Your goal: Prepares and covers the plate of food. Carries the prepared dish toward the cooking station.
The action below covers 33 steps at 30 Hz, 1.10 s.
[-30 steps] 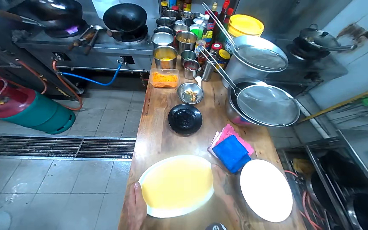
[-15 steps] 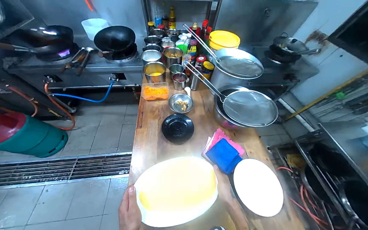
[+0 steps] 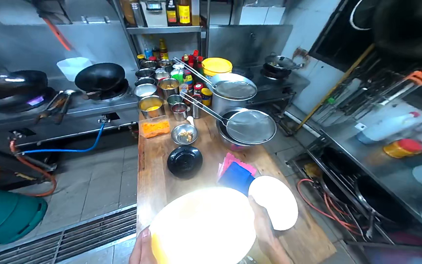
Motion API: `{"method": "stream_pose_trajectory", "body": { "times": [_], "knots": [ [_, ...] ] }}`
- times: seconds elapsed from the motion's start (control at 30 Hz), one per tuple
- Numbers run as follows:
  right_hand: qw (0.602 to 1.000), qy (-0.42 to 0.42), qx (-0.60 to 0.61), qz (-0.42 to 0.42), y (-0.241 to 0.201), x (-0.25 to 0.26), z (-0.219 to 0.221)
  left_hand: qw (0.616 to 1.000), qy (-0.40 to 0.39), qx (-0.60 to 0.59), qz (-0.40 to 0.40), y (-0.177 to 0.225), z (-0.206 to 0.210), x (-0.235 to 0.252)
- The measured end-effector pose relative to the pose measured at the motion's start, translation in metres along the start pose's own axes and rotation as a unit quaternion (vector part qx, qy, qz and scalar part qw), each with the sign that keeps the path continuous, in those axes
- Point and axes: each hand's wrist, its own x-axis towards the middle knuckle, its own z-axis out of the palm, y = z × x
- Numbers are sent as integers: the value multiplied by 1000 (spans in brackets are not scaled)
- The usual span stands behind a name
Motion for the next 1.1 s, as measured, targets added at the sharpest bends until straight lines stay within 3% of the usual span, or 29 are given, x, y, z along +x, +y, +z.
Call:
{"method": "stream_pose_trajectory", "body": {
  "times": [0.47,1.1],
  "knots": [
    [983,171,63,5,1,-70,-75,990,-133,-1,39,37,33,-34],
    [943,310,121,7,33,-136,-158,960,-270,41,60,58,96,-88]
  ]
}}
